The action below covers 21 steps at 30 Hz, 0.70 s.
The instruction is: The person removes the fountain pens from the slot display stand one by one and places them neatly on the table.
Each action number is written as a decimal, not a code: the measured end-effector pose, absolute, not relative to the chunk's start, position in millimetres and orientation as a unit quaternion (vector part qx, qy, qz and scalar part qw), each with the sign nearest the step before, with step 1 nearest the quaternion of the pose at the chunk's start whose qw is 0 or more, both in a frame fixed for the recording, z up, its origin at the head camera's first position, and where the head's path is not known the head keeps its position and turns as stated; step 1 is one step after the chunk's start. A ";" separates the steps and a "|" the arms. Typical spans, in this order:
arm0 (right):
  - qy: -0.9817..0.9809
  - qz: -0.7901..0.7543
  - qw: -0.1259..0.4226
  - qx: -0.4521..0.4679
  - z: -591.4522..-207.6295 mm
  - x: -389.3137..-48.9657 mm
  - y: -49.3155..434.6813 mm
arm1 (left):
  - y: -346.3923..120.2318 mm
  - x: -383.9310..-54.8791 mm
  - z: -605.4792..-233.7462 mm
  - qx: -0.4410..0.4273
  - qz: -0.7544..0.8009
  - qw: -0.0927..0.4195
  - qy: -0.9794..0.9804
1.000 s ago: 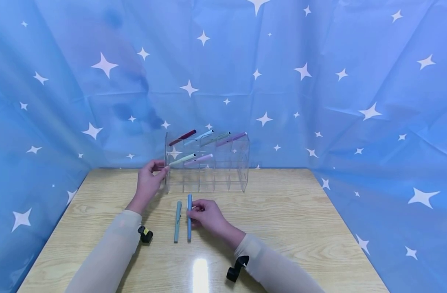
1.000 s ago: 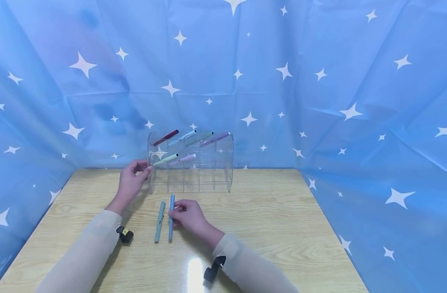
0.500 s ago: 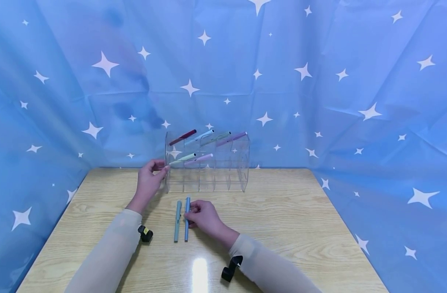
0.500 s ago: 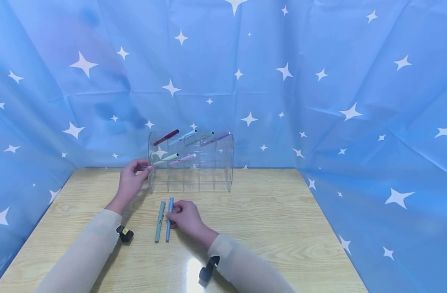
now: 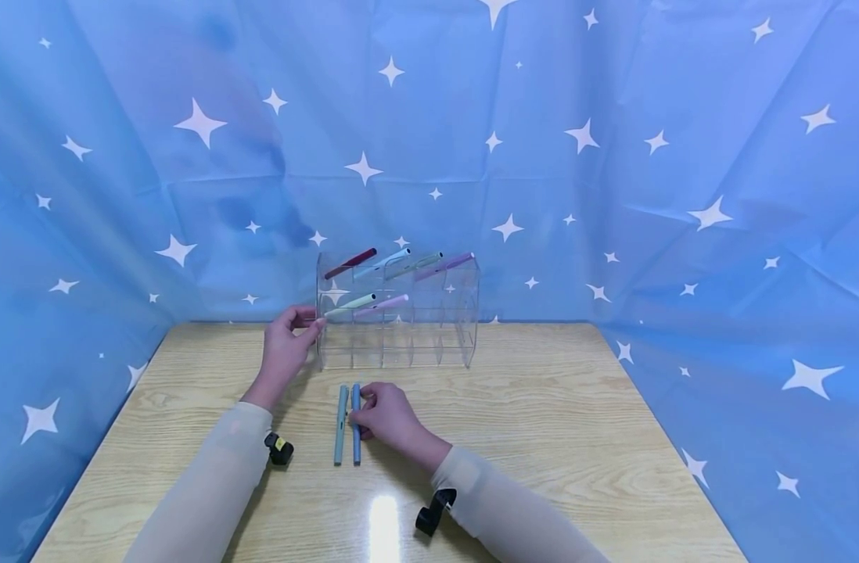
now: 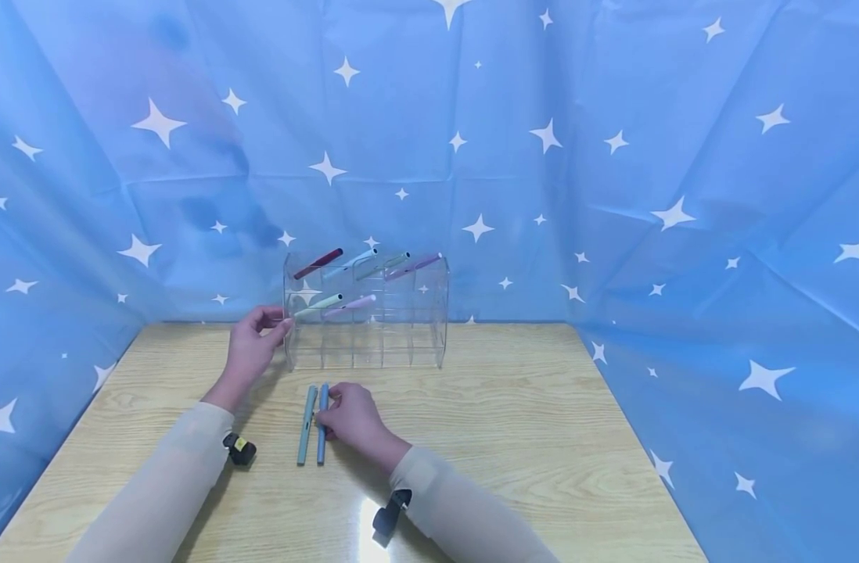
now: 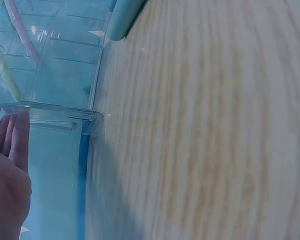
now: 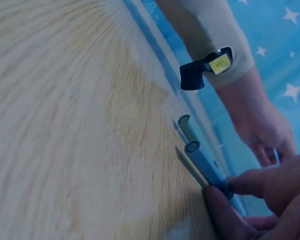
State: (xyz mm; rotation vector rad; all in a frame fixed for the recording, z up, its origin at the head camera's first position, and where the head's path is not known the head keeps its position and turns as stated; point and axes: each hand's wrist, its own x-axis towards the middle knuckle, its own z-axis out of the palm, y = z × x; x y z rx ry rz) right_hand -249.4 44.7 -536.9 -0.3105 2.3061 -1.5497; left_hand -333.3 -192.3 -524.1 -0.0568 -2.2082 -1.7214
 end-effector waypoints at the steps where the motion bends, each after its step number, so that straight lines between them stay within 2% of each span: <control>1: 0.814 -0.543 0.172 -0.110 -536.3 -249.1 44.4 | -192.6 -333.4 -524.3 -0.020 -0.604 0.170 -0.779; 21: 0.812 -0.552 0.159 -0.101 -534.9 -244.9 44.5 | -191.7 -331.9 -522.4 -0.018 -0.610 0.164 -0.775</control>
